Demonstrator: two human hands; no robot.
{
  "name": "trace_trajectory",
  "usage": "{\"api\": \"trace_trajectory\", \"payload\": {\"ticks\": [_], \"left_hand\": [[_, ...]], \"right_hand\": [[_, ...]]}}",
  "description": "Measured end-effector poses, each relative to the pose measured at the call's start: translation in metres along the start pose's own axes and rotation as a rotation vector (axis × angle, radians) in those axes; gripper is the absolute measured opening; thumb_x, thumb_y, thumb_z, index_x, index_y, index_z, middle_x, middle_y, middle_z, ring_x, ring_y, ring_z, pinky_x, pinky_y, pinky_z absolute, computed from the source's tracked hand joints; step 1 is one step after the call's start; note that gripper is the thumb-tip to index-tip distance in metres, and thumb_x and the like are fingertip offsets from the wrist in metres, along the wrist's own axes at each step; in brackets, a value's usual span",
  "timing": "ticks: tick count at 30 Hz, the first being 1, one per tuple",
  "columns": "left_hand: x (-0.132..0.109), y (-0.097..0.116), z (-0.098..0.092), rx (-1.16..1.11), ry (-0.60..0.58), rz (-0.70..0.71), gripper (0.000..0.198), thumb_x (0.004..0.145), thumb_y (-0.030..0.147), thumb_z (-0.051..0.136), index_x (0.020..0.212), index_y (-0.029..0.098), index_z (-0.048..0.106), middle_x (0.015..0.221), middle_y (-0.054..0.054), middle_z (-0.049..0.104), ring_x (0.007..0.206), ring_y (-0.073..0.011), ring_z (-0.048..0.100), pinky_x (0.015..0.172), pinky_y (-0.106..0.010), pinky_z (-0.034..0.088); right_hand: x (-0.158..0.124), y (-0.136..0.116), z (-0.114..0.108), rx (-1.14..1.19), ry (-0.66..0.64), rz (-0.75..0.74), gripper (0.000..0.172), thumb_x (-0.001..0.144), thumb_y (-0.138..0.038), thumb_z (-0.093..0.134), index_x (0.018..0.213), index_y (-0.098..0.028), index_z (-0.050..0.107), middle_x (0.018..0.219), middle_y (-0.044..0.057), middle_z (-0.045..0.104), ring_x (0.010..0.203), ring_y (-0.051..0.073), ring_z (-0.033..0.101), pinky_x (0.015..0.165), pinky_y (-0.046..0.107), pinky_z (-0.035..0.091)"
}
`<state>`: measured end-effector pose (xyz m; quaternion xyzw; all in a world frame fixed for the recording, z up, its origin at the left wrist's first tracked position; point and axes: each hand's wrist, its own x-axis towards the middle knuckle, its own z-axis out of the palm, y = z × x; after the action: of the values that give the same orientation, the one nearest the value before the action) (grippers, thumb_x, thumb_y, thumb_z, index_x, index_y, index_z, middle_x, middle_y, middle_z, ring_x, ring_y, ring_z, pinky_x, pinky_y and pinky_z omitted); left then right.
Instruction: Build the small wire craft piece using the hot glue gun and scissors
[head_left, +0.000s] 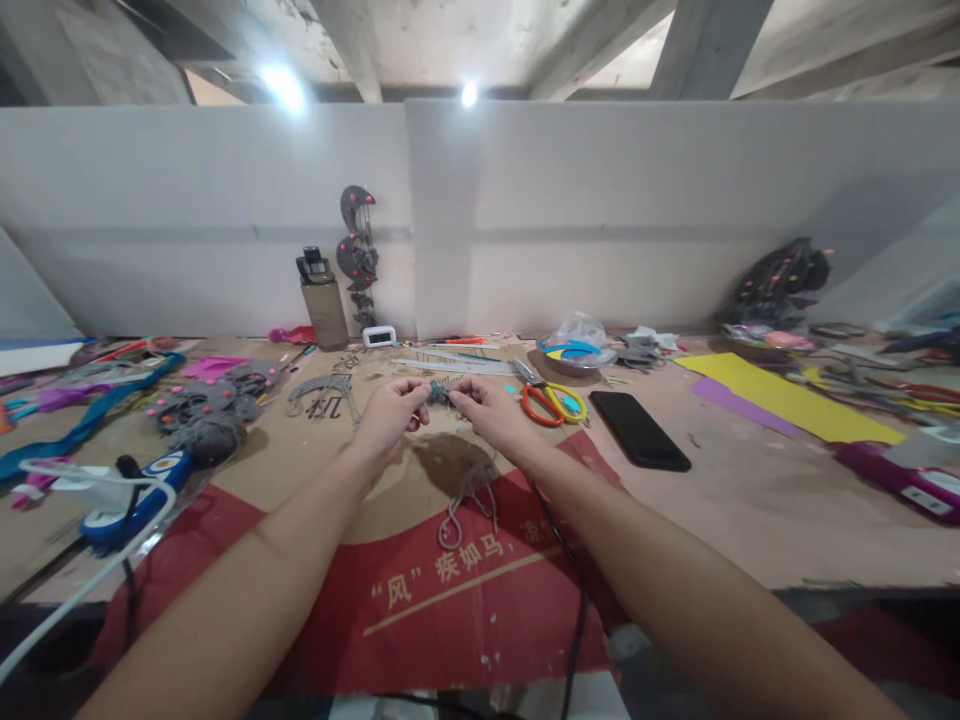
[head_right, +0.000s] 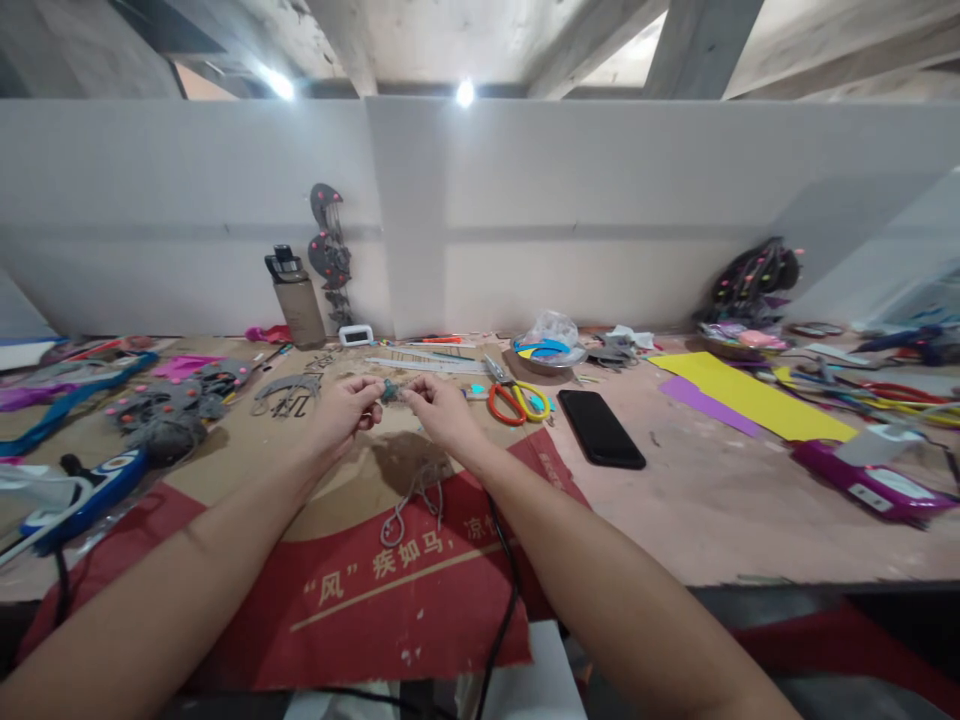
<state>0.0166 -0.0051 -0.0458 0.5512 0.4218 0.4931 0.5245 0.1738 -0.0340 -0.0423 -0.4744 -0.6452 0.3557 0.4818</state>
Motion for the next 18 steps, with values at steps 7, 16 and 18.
{"api": "trace_trajectory", "payload": {"ticks": [7,16,18], "left_hand": [[0.016,0.018,-0.030,-0.186,0.200,-0.003,0.017,0.065,0.022,0.070,0.070,0.013,0.056,0.050,0.004,0.052,0.038,-0.0041,0.045,0.034,-0.013,0.026],[0.036,0.037,-0.081,-0.569,0.481,0.032,0.013,0.072,0.010,0.060,0.067,0.015,0.050,0.053,0.004,0.054,0.039,-0.0023,0.045,0.033,-0.009,0.026],[0.039,0.037,-0.087,-0.634,0.493,0.033,0.012,0.074,0.010,0.059,0.068,0.015,0.050,0.056,0.003,0.057,0.039,-0.0017,0.045,0.033,-0.009,0.026]], "right_hand": [[-0.002,-0.001,0.001,-0.036,-0.105,0.084,0.017,0.080,-0.033,0.049,0.073,-0.019,0.054,0.058,-0.005,0.047,0.050,0.008,0.039,0.046,0.019,0.029],[-0.008,-0.032,-0.020,0.410,-0.263,0.103,0.029,0.074,-0.046,0.060,0.082,-0.019,0.055,0.058,-0.007,0.035,0.046,0.005,0.024,0.041,0.019,0.016],[-0.010,-0.042,-0.035,0.455,-0.279,0.058,0.029,0.074,-0.046,0.061,0.082,-0.019,0.056,0.061,-0.006,0.036,0.047,0.006,0.024,0.041,0.020,0.015]]}}
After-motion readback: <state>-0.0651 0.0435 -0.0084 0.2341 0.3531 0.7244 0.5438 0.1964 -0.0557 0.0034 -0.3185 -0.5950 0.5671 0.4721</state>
